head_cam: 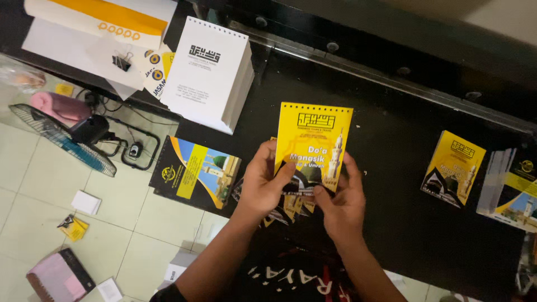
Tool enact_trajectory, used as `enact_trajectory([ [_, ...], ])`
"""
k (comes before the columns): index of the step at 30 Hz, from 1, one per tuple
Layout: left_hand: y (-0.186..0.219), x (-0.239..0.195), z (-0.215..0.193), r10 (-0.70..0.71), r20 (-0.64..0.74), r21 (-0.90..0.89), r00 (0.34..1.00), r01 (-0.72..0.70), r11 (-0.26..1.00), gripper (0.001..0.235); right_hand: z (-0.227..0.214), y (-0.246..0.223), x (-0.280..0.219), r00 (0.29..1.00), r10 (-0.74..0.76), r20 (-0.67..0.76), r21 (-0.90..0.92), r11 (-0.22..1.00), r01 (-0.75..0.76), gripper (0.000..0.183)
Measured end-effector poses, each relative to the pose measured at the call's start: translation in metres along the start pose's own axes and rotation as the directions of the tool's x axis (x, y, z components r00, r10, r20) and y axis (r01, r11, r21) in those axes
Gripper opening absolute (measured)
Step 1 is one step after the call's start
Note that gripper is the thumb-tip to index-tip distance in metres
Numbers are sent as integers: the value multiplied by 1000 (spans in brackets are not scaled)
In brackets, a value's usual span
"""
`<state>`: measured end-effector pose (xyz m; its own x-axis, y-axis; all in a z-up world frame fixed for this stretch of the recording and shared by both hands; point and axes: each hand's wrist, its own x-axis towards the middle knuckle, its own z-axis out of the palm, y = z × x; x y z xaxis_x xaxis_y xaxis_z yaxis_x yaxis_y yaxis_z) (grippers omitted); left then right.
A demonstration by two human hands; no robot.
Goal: The person stacks a pile of small, yellow-covered books on a black table. They repeatedly pick up individual books, align them, and place them into a neat pile. The person also handles a larger white book and a black-covered book, placing them aside.
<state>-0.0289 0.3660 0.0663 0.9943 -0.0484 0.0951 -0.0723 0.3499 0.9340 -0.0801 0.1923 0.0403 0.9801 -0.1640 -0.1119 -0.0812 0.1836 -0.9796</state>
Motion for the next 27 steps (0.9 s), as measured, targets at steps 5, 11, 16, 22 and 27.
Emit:
enact_trajectory([
  [5, 22, -11, 18, -55, -61, 92, 997, 61, 994, 26, -17, -9, -16, 997, -5, 79, 79, 997, -2, 90],
  [11, 35, -31, 17, -107, -139, 608, 985, 170, 776, 51, -96, -18, -25, 999, 39, 33, -109, 993, -35, 58],
  [16, 31, -45, 66, 131, -24, 955, 991, -16, 297, 74, -225, -14, -32, 957, -2, -289, -265, 961, -78, 23],
  [22, -50, -11, 189, -76, 172, 718, 982, -72, 692, 50, -313, -23, -18, 871, -251, -423, -620, 781, -76, 49],
  [27, -141, 16, 281, -440, 249, 646, 863, 190, 739, 64, -332, -19, -18, 883, -166, -439, -647, 740, -183, 69],
])
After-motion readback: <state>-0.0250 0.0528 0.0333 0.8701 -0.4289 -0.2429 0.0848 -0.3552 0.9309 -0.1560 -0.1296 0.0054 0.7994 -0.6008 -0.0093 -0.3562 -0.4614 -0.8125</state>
